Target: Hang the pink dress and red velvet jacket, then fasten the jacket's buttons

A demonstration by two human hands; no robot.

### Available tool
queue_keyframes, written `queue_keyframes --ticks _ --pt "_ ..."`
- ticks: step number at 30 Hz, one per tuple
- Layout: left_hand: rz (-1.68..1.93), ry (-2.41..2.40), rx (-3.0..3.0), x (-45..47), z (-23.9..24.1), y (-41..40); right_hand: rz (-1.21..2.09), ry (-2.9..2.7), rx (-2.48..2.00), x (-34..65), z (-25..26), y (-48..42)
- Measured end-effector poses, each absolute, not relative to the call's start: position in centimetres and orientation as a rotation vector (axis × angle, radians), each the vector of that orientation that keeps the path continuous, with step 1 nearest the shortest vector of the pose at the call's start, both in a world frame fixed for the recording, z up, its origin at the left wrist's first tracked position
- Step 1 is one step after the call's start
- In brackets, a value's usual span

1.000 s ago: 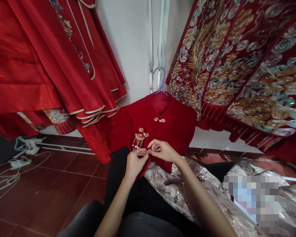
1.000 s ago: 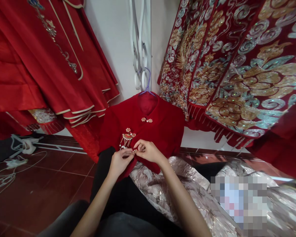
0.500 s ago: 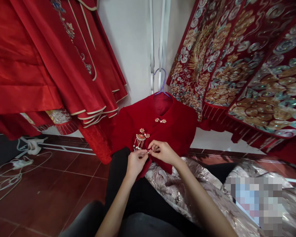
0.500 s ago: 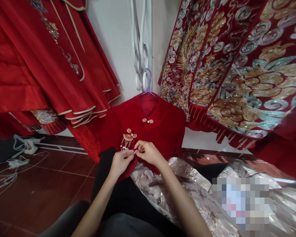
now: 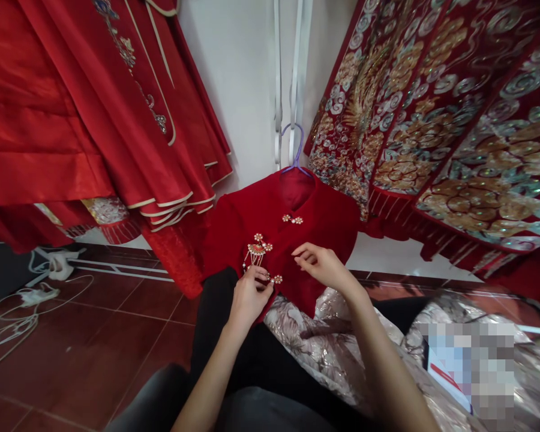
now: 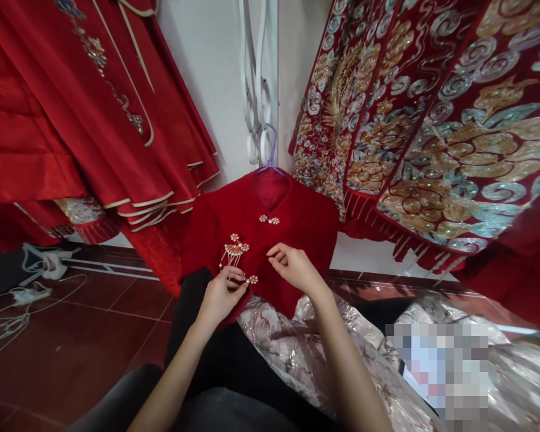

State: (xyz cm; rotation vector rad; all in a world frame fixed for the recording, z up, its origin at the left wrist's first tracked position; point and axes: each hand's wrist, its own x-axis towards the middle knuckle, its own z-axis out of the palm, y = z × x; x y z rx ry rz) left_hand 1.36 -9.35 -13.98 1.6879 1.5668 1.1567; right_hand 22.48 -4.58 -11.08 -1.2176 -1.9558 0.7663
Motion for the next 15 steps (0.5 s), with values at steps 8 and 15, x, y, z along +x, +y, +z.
queue_keyframes --ticks 8,15 --pt "1.053 1.633 1.843 1.6 -14.5 -9.2 1.004 -2.186 -1.193 20.8 -13.1 -4.6" --pt "0.960 1.581 1.916 1.1 -15.0 -8.8 1.021 -2.126 -1.079 19.5 -15.0 -3.8"
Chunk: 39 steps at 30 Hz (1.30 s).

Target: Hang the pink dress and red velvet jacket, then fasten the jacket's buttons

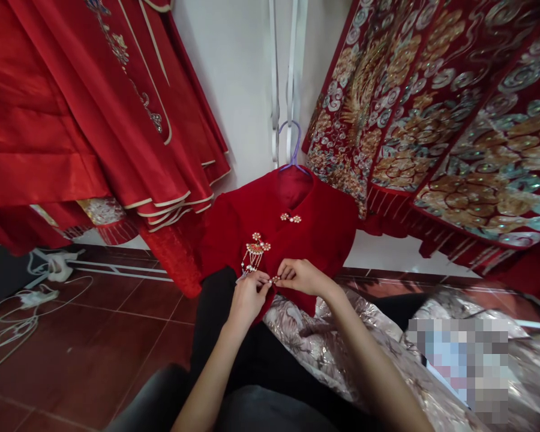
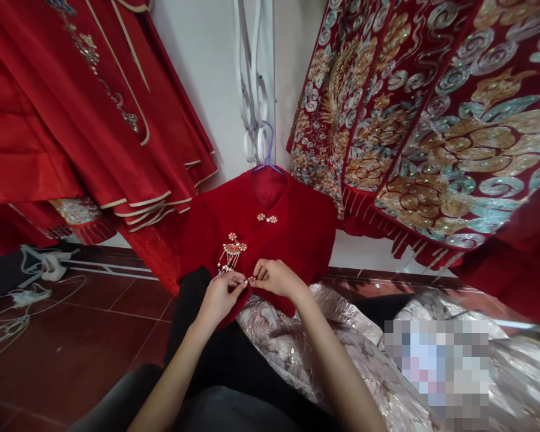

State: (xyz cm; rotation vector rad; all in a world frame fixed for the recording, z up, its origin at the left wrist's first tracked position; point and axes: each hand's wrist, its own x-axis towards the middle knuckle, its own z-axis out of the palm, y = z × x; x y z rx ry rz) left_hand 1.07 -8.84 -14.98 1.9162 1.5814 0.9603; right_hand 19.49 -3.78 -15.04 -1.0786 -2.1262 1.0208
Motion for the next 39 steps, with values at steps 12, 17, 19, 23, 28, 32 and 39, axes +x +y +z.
queue_keyframes --ticks 12,17,19,23,28,32,39 --pt "1.152 1.455 1.835 0.9 -14.9 -9.3 1.169 -2.030 -0.902 19.7 -14.6 -3.6" --pt "1.211 1.417 1.672 1.2 -15.0 -8.8 1.227 -2.008 -0.883 20.3 -13.7 -3.9" --pt "1.308 1.352 1.507 1.4 -14.6 -7.9 1.309 -2.021 -0.865 21.0 -12.9 -4.2" --pt "1.431 1.084 1.049 1.9 -13.1 -5.3 1.459 -2.014 -0.836 22.5 -10.7 -5.3" --pt "1.373 0.912 0.821 2.1 -11.8 -3.6 1.526 -1.982 -0.763 23.3 -9.1 -6.2" --pt "1.455 0.972 0.819 2.5 -11.9 -3.4 1.576 -1.966 -0.731 22.9 -8.9 -6.5" --pt "1.492 1.053 0.730 3.3 -11.7 -2.6 1.494 -2.004 -0.766 21.9 -9.4 -6.3"
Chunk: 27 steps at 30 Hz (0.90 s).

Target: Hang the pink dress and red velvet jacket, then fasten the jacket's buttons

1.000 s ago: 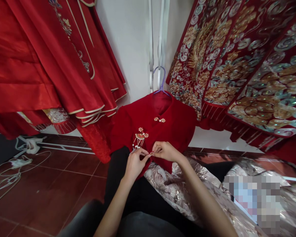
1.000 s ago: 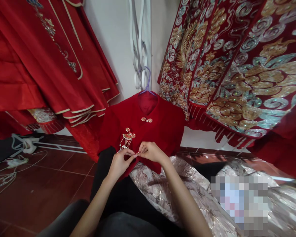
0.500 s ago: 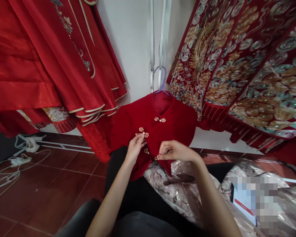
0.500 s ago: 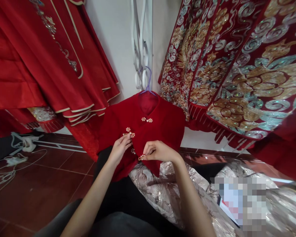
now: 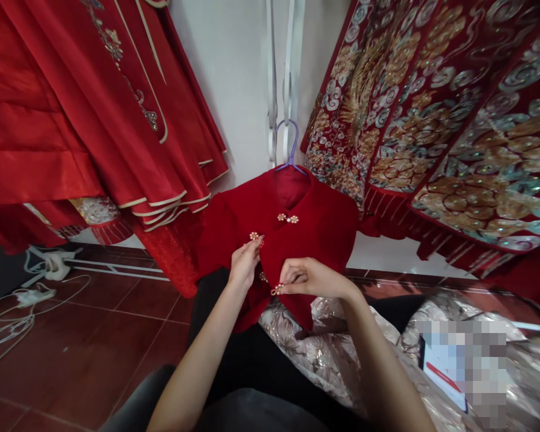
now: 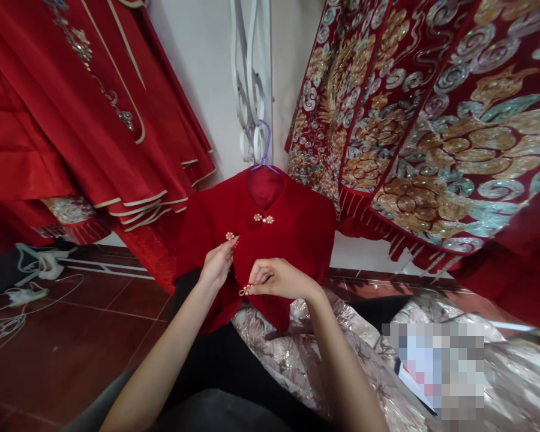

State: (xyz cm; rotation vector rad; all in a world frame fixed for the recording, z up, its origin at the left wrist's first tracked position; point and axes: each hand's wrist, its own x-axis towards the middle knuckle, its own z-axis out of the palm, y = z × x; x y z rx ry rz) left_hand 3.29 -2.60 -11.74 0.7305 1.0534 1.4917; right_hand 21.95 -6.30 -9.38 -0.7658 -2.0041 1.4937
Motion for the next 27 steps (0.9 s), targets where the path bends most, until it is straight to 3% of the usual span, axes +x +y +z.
queue_keyframes --ticks 27 --pt "1.406 1.106 0.716 3.1 -11.0 -3.4 1.474 -2.018 -0.766 22.1 -9.5 -6.3"
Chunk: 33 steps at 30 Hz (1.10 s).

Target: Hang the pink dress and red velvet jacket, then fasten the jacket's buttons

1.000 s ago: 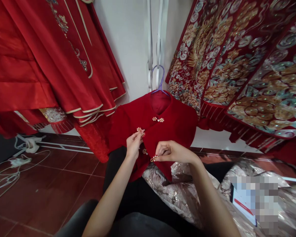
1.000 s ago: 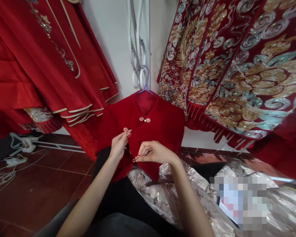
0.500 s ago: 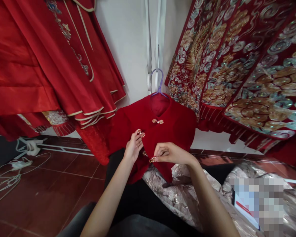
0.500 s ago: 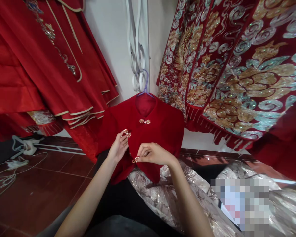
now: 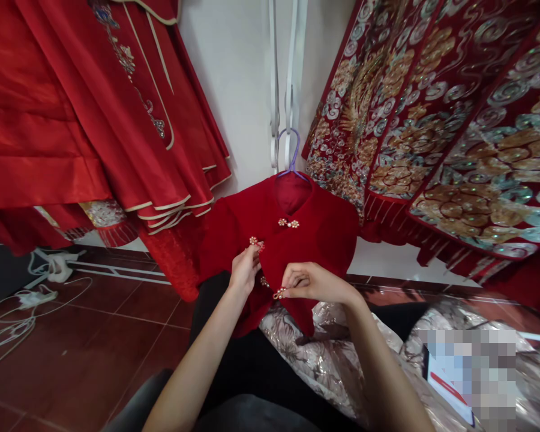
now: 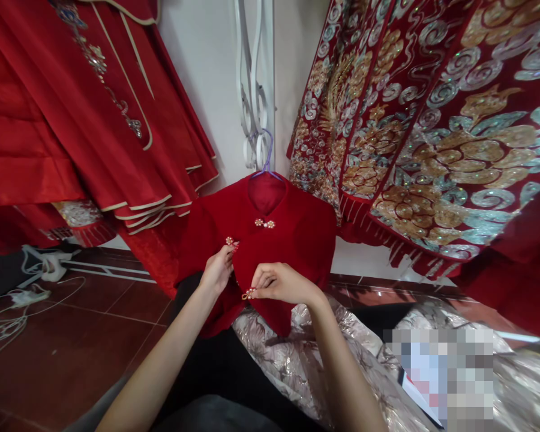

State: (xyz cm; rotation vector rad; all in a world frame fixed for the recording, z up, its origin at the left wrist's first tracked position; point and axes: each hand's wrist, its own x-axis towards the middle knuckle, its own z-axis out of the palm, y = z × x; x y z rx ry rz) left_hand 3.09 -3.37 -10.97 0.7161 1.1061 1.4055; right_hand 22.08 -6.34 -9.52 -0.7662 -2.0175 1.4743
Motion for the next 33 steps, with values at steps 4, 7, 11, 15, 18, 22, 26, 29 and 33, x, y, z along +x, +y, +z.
queue_keyframes --ticks 4,7,11,15,18,22,26,29,33 --pt "1.224 1.048 1.061 4.1 -8.7 -2.9 1.529 -2.035 -0.784 22.9 -8.8 -6.7" --pt "1.301 1.100 1.602 4.9 -6.5 -1.6 1.566 -2.048 -0.807 23.8 -8.2 -7.0" --pt "1.090 1.325 2.331 5.6 -4.1 0.5 1.600 -2.046 -0.846 25.2 -7.6 -7.2" --pt "0.850 1.385 2.606 6.3 -2.9 2.3 1.612 -2.060 -0.906 27.0 -7.5 -7.5" --pt "0.826 1.245 2.655 6.5 -2.3 3.2 1.619 -2.039 -0.950 28.4 -7.5 -7.7" --pt "0.702 0.918 2.922 6.3 -1.2 4.0 1.606 -2.036 -0.960 29.2 -7.4 -7.7" --pt "0.626 0.685 2.953 6.4 -0.4 4.3 1.420 -1.945 -0.964 29.0 -7.2 -7.3" --pt "0.579 0.728 2.775 6.5 -0.3 4.4 1.253 -1.840 -1.002 28.8 -7.2 -6.8" --pt "0.683 0.783 2.641 6.6 -0.6 4.3 1.059 -1.691 -1.020 28.1 -7.0 -5.8"
